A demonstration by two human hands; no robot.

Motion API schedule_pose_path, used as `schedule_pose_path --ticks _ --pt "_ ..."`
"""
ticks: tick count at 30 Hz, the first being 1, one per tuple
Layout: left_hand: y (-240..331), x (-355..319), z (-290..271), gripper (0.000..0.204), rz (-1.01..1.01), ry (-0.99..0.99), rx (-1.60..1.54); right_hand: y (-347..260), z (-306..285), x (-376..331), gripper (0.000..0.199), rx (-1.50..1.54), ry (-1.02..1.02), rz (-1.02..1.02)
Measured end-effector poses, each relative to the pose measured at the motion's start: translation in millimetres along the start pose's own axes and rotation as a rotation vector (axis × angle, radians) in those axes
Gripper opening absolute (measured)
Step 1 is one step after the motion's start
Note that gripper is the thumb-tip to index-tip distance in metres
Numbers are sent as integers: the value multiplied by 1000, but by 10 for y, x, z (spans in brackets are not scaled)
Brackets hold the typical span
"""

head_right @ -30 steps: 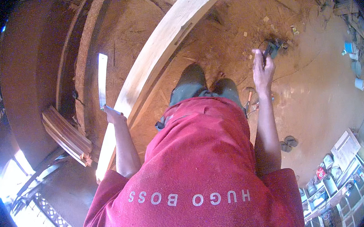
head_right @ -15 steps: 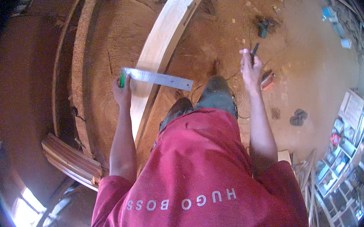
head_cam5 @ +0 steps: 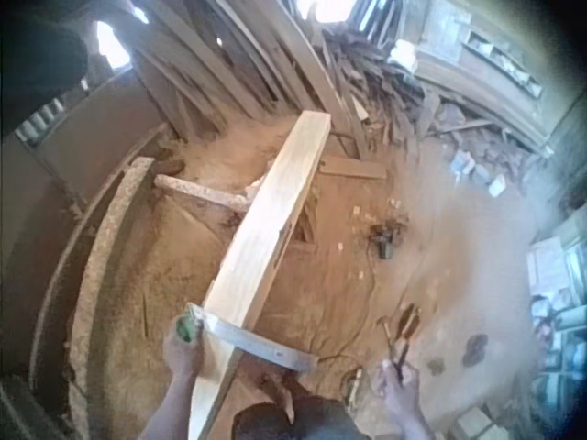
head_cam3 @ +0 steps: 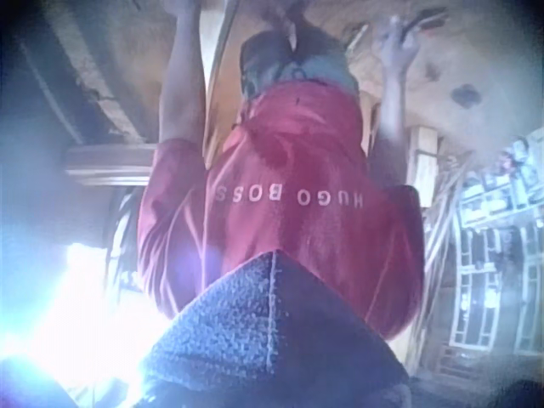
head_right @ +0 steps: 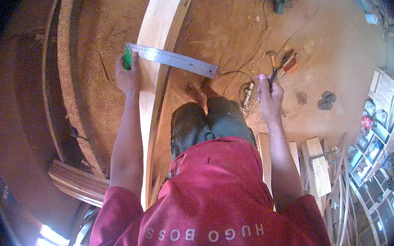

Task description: The person marks lines on a wooden plank using a square and a pencil, then moves the plank to a different area of the workshop.

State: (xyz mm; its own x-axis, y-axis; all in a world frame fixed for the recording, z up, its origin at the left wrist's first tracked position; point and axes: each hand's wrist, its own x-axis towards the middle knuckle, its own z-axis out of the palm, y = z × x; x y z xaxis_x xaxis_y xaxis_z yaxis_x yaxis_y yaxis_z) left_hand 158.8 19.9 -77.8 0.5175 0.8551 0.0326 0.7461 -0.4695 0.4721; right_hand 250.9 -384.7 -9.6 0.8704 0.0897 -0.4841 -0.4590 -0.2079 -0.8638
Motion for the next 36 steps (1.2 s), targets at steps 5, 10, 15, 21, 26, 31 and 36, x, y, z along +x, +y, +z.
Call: schedule_pose_path --ticks 5,10,15,21,26,31,36 --pt "-22 26 72 68 57 29 63 110 45 149 29 6 -8 -29" --pt "100 71 92 68 72 50 118 52 67 242 31 8 -19 12" --pt "117 90 133 65 99 80 46 94 83 317 31 57 -5 22" --pt "164 61 124 66 97 72 58 59 202 326 31 36 -30 -14" --pt "127 69 131 67 84 67 48 40 321 340 31 53 -52 -12" --pt "134 65 127 64 83 86 -15 -1 485 341 29 62 -66 -53" --pt "125 76 127 63 74 87 4 -54 584 389 27 92 -127 -105"
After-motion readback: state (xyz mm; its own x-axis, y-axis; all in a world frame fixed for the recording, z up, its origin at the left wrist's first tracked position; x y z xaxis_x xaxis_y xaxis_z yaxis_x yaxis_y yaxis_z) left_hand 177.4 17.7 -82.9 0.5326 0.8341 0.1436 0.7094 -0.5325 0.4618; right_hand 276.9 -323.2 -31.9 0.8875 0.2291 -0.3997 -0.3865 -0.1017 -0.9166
